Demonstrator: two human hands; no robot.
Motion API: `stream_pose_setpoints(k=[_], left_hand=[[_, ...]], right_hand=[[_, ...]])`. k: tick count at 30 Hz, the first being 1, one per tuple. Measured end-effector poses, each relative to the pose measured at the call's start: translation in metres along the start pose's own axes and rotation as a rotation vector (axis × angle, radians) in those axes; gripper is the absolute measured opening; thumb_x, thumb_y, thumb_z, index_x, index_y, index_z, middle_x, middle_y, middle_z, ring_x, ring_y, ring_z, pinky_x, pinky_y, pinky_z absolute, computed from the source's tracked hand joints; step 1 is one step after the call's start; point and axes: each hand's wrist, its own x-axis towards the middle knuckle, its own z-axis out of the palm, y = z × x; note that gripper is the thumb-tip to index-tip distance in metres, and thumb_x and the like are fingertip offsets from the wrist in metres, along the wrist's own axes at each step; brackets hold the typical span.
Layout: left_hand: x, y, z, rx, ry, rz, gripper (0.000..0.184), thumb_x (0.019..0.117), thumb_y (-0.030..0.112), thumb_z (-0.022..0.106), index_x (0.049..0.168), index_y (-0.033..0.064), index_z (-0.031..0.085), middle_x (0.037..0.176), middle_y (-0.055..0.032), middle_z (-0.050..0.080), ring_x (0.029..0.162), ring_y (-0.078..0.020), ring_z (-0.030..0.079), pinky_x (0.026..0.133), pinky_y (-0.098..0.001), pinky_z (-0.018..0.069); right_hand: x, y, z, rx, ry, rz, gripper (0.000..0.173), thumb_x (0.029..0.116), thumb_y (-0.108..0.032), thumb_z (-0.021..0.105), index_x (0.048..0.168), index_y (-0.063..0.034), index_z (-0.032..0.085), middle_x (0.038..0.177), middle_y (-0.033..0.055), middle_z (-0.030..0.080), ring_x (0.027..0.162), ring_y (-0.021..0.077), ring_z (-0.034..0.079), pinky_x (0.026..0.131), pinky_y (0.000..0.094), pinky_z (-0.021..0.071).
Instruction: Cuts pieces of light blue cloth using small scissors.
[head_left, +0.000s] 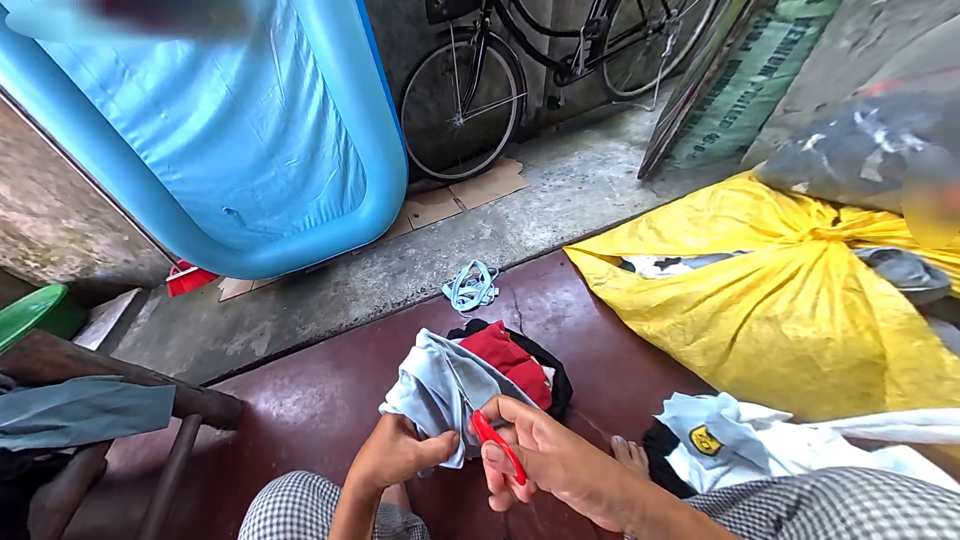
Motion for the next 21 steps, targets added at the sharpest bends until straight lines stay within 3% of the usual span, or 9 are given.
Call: stream_pose_setpoints(k=[6,12,17,21], left_hand=[[0.001,-0.002,0.000,-0.120,-0.027,0.027,0.026,0.0791,0.002,0.082,0.103,0.0032,0.072,0.091,-0.0041,0.077,0.083,-0.0125,0.074,0.081,-0.0332,0.0627],[0.002,-0.007,0.004,-0.135,-0.076,-0.015,0.029,0.0775,0.005,0.084,0.104,0.0046,0.073,0.092,-0.0027,0.077,0.085,-0.0113,0.074,0.083,-0.0330,0.0624],[0.004,-0.011,0.004,-0.185,-0.126,0.023,0.034,0.0775,0.002,0.083,0.109,0.0051,0.070,0.096,-0.0032,0.077,0.086,-0.0128,0.074,0.084,-0.0343,0.0623],[0.005,-0.013,0.005,-0.152,-0.154,0.005,0.032,0.0768,0.004,0.084,0.106,0.0067,0.072,0.094,-0.0018,0.077,0.085,-0.0113,0.074,0.082,-0.0328,0.0622]], right_hand=[[-0.001,-0.001,0.006,0.090,0.038,-0.027,0.034,0.0959,-0.020,0.071,0.122,-0.0108,0.052,0.087,0.0037,0.068,0.076,0.0181,0.071,0.075,0.0409,0.0636],[-0.001,0.001,0.000,0.139,-0.054,-0.043,0.037,0.1007,-0.034,0.064,0.125,-0.0105,0.049,0.087,0.0053,0.067,0.078,0.0201,0.071,0.082,0.0436,0.0624],[-0.003,-0.004,0.007,0.222,0.015,-0.023,0.033,0.0979,-0.022,0.069,0.123,-0.0103,0.051,0.089,0.0049,0.067,0.077,0.0186,0.071,0.076,0.0419,0.0633],[-0.004,-0.003,0.004,0.330,-0.058,-0.001,0.029,0.1038,-0.032,0.058,0.124,-0.0125,0.051,0.091,0.0052,0.066,0.081,0.0192,0.069,0.083,0.0446,0.0613]])
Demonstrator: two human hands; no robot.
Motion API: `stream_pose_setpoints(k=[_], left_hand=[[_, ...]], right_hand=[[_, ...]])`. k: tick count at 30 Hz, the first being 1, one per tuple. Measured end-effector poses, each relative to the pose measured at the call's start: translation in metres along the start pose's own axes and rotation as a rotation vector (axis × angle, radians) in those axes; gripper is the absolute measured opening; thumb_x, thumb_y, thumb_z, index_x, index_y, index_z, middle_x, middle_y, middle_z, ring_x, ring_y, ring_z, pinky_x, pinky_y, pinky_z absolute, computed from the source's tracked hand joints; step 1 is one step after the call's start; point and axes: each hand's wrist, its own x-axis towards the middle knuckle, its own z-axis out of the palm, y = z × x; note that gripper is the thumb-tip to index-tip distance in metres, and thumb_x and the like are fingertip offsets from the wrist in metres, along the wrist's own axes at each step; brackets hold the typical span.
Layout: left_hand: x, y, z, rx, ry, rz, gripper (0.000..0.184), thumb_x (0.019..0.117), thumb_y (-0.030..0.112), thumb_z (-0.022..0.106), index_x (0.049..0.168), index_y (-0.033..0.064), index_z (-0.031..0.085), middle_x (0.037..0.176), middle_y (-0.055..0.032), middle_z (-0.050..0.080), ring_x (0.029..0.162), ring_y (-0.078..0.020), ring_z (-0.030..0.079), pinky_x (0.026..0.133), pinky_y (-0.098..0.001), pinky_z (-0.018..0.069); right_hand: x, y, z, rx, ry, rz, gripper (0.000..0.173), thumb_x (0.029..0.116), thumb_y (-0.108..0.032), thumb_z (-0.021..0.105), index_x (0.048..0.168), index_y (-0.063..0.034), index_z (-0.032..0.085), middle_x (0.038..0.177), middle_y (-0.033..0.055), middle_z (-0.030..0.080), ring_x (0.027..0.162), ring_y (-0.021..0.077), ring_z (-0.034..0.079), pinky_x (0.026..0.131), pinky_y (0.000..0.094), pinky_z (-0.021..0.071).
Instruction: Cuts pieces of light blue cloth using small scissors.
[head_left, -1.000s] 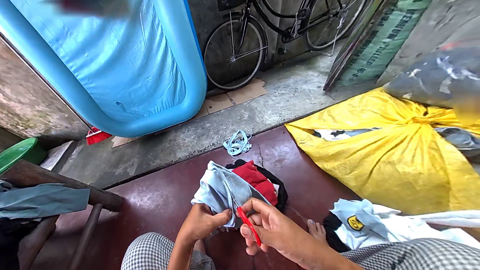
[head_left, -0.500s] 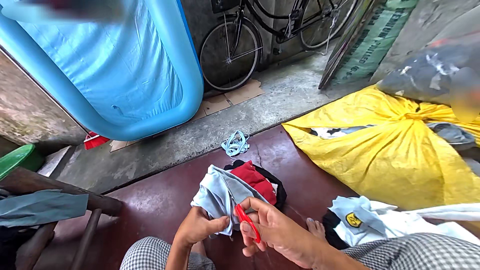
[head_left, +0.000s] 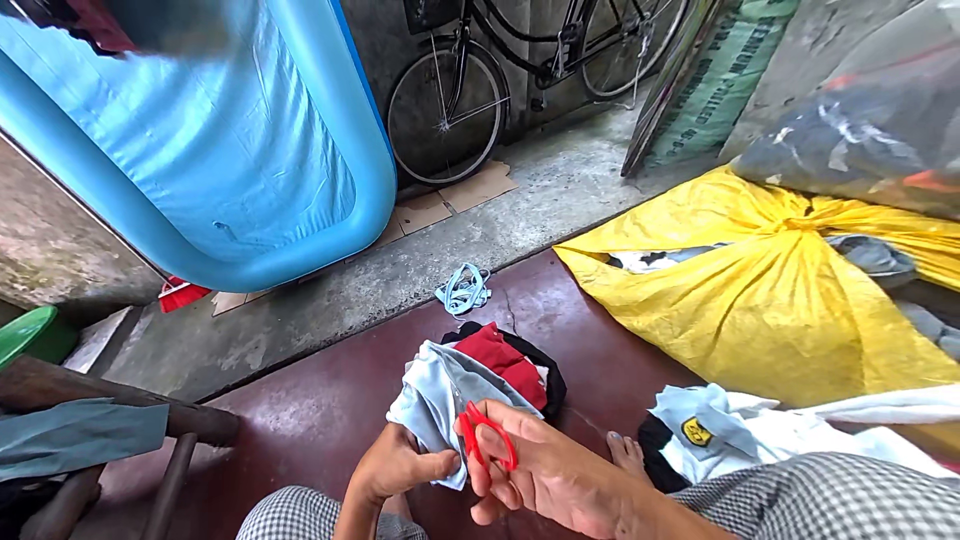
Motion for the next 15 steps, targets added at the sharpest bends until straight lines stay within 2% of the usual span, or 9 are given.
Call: stream_pose_setpoints(k=[2,7,11,15], left_hand=[[0.0009,-0.0022,0.0012,0.029,-0.022,-0.018,0.031,0.0775,0.004,0.084,0.106,0.0056,0.072,0.095,-0.0022,0.077,0.087,-0.0115,0.074,0.084,-0.0332,0.0620],[0.0040,-0.0075,0.0033,0.064,-0.006,-0.027,0.027,0.0777,0.004,0.084,0.103,0.0043,0.073,0.092,-0.0034,0.076,0.085,-0.0122,0.074,0.083,-0.0336,0.0620],[0.0056,-0.0088,0.0066,0.063,0.020,0.015,0.027,0.0775,0.001,0.083,0.102,0.0050,0.073,0.092,-0.0026,0.077,0.085,-0.0117,0.074,0.083,-0.0334,0.0623],[0.0055,-0.0103,0.0074,0.032,0.024,0.038,0.033,0.0758,0.000,0.084,0.106,0.0041,0.072,0.095,-0.0035,0.077,0.087,-0.0130,0.074,0.085,-0.0349,0.0623]], right_hand=[[0.0001,-0.0011,-0.0013,0.045,-0.017,0.016,0.030,0.1059,-0.037,0.052,0.124,-0.0132,0.051,0.091,0.0057,0.066,0.082,0.0197,0.070,0.086,0.0447,0.0609],[0.0003,0.0027,-0.0010,0.108,0.019,0.031,0.029,0.1081,-0.036,0.047,0.123,-0.0123,0.052,0.090,0.0062,0.066,0.081,0.0196,0.070,0.087,0.0448,0.0608],[0.0016,0.0047,-0.0008,0.067,0.047,0.008,0.028,0.1044,-0.032,0.058,0.123,-0.0122,0.051,0.089,0.0061,0.065,0.079,0.0196,0.069,0.084,0.0451,0.0611],[0.0020,0.0027,-0.0006,0.042,0.039,0.011,0.030,0.1024,-0.029,0.062,0.124,-0.0110,0.051,0.087,0.0054,0.064,0.078,0.0194,0.069,0.083,0.0454,0.0614]])
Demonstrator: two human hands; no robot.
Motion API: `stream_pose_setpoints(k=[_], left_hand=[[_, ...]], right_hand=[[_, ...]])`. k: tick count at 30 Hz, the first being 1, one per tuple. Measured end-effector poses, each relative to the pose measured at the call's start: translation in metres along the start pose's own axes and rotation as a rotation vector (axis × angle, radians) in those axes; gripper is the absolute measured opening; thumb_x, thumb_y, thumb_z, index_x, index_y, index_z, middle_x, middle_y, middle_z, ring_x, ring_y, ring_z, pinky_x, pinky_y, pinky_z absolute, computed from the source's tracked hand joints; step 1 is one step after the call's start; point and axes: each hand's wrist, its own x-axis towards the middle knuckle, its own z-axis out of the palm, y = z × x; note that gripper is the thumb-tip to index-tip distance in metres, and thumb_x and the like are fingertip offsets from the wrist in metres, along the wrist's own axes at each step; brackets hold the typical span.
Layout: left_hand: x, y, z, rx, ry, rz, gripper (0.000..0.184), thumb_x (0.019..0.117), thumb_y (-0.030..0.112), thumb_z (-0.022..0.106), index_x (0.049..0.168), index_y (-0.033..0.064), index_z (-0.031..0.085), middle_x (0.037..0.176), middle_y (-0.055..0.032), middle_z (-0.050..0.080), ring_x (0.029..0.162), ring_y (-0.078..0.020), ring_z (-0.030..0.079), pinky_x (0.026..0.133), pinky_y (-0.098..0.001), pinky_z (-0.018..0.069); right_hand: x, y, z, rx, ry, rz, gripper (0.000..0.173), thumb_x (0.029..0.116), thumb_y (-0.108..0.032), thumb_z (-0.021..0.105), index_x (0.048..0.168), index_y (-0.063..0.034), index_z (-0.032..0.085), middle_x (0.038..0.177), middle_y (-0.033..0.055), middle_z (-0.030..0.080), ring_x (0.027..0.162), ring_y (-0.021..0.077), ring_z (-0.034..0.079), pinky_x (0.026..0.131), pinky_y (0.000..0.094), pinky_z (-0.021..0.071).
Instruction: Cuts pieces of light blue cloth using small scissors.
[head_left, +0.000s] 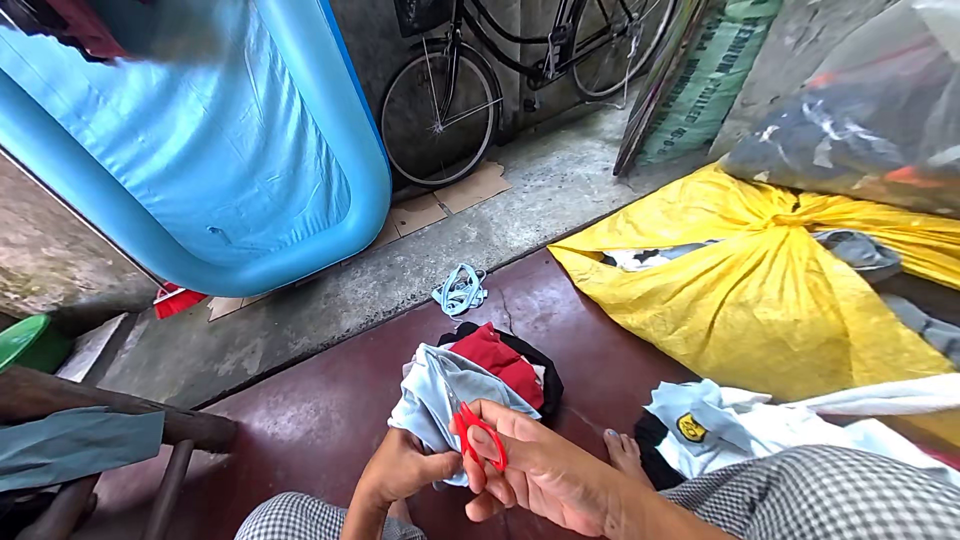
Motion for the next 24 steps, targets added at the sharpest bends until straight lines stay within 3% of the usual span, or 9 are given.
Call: stream_pose_setpoints(k=[6,12,18,24], left_hand=[[-0.001,-0.003,0.002,0.018,-0.002,-0.004,0.031,0.0754,-0.001,0.083,0.104,0.0044,0.073,0.094,-0.0034,0.077,0.087,-0.0126,0.074,0.085,-0.0345,0.0621],[0.000,-0.005,0.005,0.017,-0.015,0.009,0.034,0.0753,-0.001,0.083,0.106,0.0034,0.072,0.095,-0.0036,0.077,0.088,-0.0129,0.074,0.085,-0.0345,0.0622],[0.001,-0.006,0.009,0.023,-0.037,0.006,0.032,0.0767,0.005,0.085,0.106,0.0057,0.072,0.094,-0.0014,0.077,0.087,-0.0110,0.073,0.084,-0.0329,0.0619],[0.003,-0.011,0.010,0.100,-0.038,0.005,0.029,0.0785,0.007,0.085,0.104,0.0050,0.071,0.091,-0.0009,0.076,0.085,-0.0104,0.073,0.082,-0.0329,0.0621]], right_hand=[[0.000,-0.001,-0.002,0.007,-0.027,0.005,0.027,0.1061,-0.035,0.052,0.123,-0.0136,0.051,0.089,0.0048,0.065,0.080,0.0194,0.069,0.085,0.0455,0.0608],[0.001,-0.002,0.001,-0.027,0.050,-0.020,0.030,0.1007,-0.024,0.064,0.124,-0.0104,0.050,0.088,0.0054,0.064,0.076,0.0185,0.068,0.079,0.0427,0.0622],[0.003,-0.003,-0.004,-0.092,0.027,-0.030,0.031,0.1034,-0.030,0.059,0.125,-0.0107,0.049,0.089,0.0057,0.065,0.078,0.0199,0.069,0.081,0.0435,0.0619],[0.005,-0.002,-0.004,-0.130,0.137,-0.038,0.032,0.0986,-0.020,0.067,0.124,-0.0091,0.050,0.092,0.0067,0.067,0.078,0.0198,0.071,0.075,0.0404,0.0632]])
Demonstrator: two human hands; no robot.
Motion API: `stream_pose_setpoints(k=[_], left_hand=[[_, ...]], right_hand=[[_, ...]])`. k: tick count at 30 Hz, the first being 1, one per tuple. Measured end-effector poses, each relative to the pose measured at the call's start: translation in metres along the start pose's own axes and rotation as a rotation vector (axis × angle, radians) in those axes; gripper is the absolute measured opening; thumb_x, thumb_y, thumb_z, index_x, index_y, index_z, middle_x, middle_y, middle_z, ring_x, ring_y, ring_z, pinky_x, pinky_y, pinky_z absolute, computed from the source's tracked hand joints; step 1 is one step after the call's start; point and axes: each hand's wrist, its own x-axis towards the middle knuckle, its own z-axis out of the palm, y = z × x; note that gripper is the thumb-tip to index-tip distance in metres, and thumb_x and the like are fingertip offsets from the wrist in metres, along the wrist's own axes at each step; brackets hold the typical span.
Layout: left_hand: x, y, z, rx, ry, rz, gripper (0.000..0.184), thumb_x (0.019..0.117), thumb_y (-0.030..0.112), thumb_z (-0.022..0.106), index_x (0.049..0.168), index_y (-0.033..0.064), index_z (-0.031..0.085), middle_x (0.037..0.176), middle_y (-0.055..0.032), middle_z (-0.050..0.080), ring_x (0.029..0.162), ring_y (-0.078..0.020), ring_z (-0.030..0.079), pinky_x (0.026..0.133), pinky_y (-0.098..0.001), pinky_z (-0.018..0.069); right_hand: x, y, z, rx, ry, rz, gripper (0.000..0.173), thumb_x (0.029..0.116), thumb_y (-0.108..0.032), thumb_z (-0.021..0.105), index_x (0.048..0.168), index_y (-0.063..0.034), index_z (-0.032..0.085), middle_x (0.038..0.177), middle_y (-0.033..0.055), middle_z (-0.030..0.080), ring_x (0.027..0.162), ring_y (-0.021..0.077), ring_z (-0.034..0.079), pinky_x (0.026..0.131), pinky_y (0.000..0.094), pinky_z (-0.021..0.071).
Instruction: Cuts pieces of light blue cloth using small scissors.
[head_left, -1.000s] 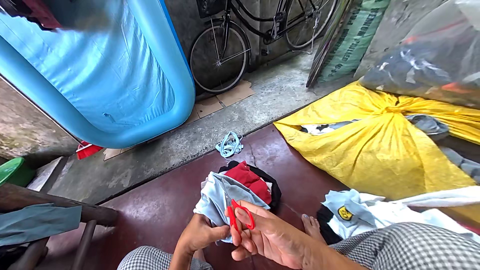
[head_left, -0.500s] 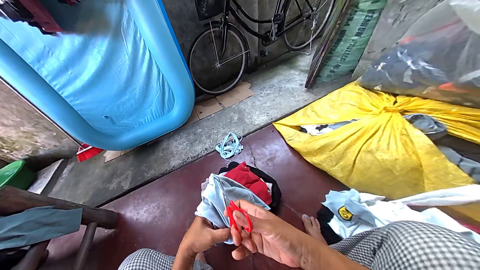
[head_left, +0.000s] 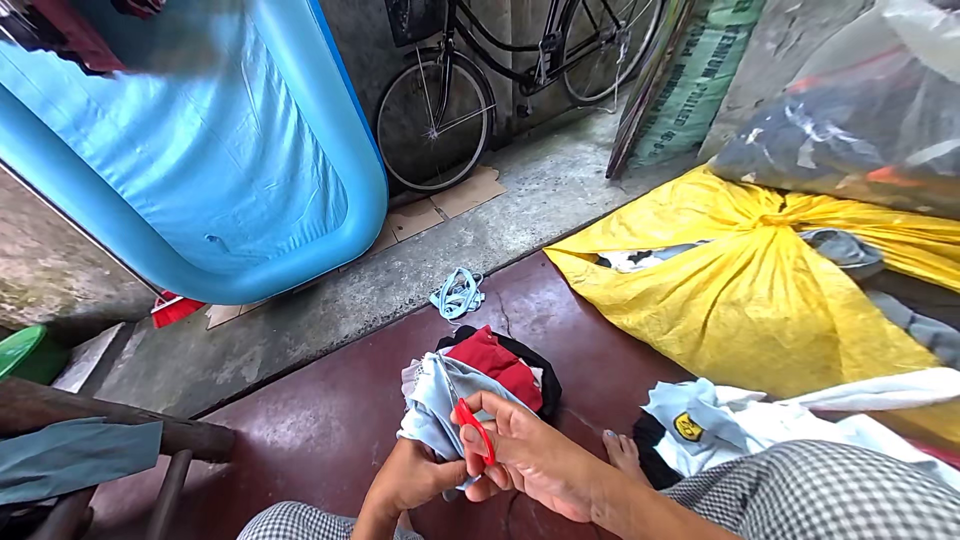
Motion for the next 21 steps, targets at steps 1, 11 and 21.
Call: stream_pose_setpoints(k=[1,11,21], left_hand=[[0.000,-0.001,0.001,0.018,0.010,-0.004,0.029,0.0784,0.008,0.085,0.104,0.0051,0.072,0.090,-0.0007,0.076,0.084,-0.0102,0.073,0.082,-0.0328,0.0622],[0.002,-0.009,0.009,0.164,0.012,-0.001,0.030,0.0804,0.007,0.083,0.107,0.0016,0.070,0.094,-0.0002,0.075,0.090,-0.0075,0.072,0.087,-0.0306,0.0614],[0.004,-0.011,0.007,0.164,-0.005,-0.058,0.028,0.0791,0.007,0.083,0.104,0.0037,0.071,0.093,-0.0002,0.075,0.088,-0.0080,0.072,0.085,-0.0314,0.0615]], right_hand=[[0.000,0.001,-0.001,-0.001,-0.001,0.001,0.032,0.0990,-0.020,0.066,0.124,-0.0091,0.050,0.091,0.0066,0.067,0.077,0.0197,0.071,0.075,0.0405,0.0632],[0.007,0.002,-0.011,-0.023,0.024,0.054,0.034,0.1041,-0.034,0.057,0.126,-0.0095,0.049,0.085,0.0064,0.064,0.074,0.0212,0.069,0.079,0.0451,0.0623],[0.008,0.004,-0.015,-0.117,0.020,0.048,0.037,0.1024,-0.036,0.059,0.126,-0.0098,0.049,0.086,0.0059,0.064,0.072,0.0200,0.068,0.077,0.0438,0.0626]])
